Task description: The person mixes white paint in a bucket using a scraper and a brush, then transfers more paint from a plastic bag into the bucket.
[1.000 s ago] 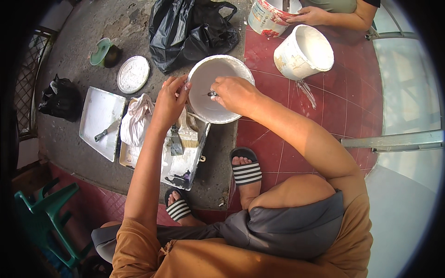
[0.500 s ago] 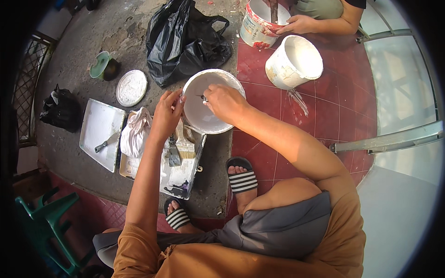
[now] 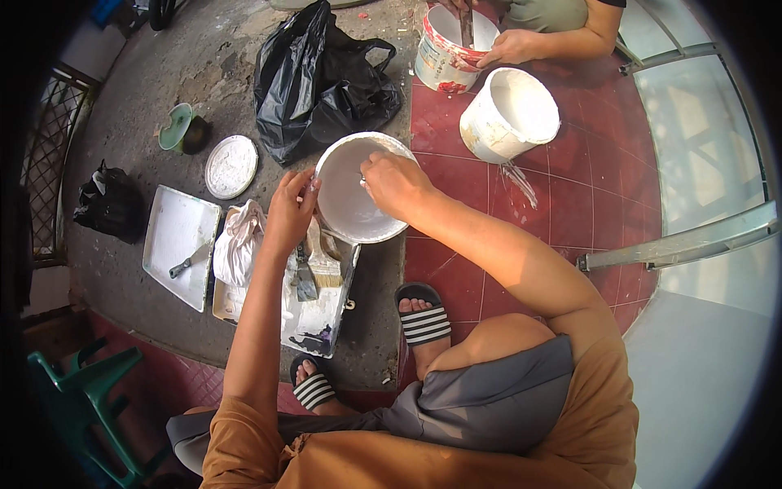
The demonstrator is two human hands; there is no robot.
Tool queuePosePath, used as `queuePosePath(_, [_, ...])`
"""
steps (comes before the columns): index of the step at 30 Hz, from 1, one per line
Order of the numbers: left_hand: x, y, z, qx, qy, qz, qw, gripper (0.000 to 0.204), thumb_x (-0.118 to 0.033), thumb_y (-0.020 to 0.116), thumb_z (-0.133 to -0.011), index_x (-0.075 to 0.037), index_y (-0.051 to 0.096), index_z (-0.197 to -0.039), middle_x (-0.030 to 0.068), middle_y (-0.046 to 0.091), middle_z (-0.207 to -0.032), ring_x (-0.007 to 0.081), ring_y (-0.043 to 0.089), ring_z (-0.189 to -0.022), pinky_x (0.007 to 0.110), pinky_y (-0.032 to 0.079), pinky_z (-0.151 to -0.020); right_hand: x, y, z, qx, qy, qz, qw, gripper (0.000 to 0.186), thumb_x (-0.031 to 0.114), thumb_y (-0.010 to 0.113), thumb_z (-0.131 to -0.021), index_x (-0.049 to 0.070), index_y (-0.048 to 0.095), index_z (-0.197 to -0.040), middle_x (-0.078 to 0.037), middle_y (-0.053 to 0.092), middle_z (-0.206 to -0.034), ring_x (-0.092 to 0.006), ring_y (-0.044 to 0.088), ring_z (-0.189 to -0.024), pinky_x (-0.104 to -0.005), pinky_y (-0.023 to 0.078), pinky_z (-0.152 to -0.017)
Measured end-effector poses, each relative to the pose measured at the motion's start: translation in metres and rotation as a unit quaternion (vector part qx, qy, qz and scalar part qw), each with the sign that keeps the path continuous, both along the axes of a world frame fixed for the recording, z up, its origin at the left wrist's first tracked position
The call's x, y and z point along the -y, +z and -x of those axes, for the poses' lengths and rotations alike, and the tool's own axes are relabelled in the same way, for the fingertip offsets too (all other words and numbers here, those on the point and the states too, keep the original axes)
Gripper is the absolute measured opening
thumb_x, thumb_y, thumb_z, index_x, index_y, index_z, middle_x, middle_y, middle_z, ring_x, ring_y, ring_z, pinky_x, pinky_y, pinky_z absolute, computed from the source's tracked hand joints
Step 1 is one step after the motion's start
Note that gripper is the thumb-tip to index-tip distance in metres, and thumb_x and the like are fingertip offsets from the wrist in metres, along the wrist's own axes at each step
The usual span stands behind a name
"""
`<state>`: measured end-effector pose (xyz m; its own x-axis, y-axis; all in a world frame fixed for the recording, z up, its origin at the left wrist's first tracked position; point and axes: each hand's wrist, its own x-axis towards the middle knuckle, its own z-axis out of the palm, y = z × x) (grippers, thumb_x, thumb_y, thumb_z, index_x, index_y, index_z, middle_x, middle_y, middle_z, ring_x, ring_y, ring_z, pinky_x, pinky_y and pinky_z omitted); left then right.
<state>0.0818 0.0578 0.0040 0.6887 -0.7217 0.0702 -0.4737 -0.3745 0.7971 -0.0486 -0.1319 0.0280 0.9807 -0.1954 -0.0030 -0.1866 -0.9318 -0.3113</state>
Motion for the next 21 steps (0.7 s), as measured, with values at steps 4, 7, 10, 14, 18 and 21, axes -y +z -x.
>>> queuePosePath(4, [0.003,0.001,0.003,-0.008,0.012,0.009,1.0,0.03,-0.018,0.062,-0.099,0.0,0.068,-0.123,0.0187,0.064,-0.1,0.0332,0.066,-0.082,0.041,0.052,-0.077,-0.004,-0.003,0.002,0.006,0.068,-0.083,0.994,0.023,0.019,0.071,-0.089,-0.002,0.071,-0.096,-0.019,0.069,-0.1,-0.0371,0.068,-0.097,-0.0459,0.054,-0.088])
queuePosePath(7, [0.001,0.0,0.001,-0.014,0.013,0.012,1.0,0.03,-0.018,0.062,-0.099,-0.001,0.068,-0.123,0.0185,0.064,-0.099,0.0334,0.065,-0.083,0.041,0.052,-0.077,-0.001,0.0,0.005,-0.063,0.086,-0.085,0.991,0.025,0.02,0.072,-0.089,-0.003,0.071,-0.098,-0.02,0.069,-0.101,-0.0363,0.069,-0.098,-0.0456,0.054,-0.088])
queuePosePath(10, [-0.001,-0.003,-0.002,-0.013,0.021,0.0,1.0,0.03,-0.018,0.063,-0.099,-0.001,0.068,-0.123,0.0186,0.063,-0.099,0.0336,0.065,-0.084,0.042,0.051,-0.078,0.006,0.005,0.005,-0.123,0.054,-0.026,0.991,0.026,0.021,0.072,-0.089,-0.003,0.072,-0.099,-0.021,0.07,-0.102,-0.036,0.069,-0.099,-0.0456,0.055,-0.087])
queuePosePath(14, [-0.001,-0.008,-0.006,-0.013,0.026,0.011,1.0,0.029,-0.018,0.063,-0.098,-0.001,0.069,-0.121,0.019,0.064,-0.099,0.0342,0.065,-0.087,0.043,0.051,-0.081,0.005,0.01,-0.004,-0.084,0.001,0.027,0.996,0.023,0.019,0.069,-0.091,-0.002,0.071,-0.098,-0.021,0.07,-0.101,-0.0369,0.069,-0.098,-0.0456,0.056,-0.086])
queuePosePath(18, [0.002,-0.01,-0.009,0.004,0.024,0.013,1.0,0.028,-0.017,0.063,-0.098,0.001,0.069,-0.119,0.0202,0.065,-0.1,0.0363,0.066,-0.088,0.043,0.053,-0.08,0.01,-0.005,-0.013,0.016,0.028,0.02,0.999,0.022,0.019,0.07,-0.091,-0.001,0.068,-0.099,-0.018,0.067,-0.101,-0.0374,0.068,-0.094,-0.0466,0.055,-0.084])
queuePosePath(21, [0.004,-0.007,-0.009,-0.032,0.036,0.022,0.999,0.029,-0.018,0.063,-0.098,0.002,0.069,-0.119,0.0208,0.065,-0.1,0.0378,0.067,-0.088,0.042,0.054,-0.08,0.006,-0.012,-0.015,0.014,0.083,-0.003,0.996,0.022,0.02,0.07,-0.091,-0.001,0.068,-0.099,-0.017,0.067,-0.101,-0.0365,0.067,-0.095,-0.0468,0.054,-0.083])
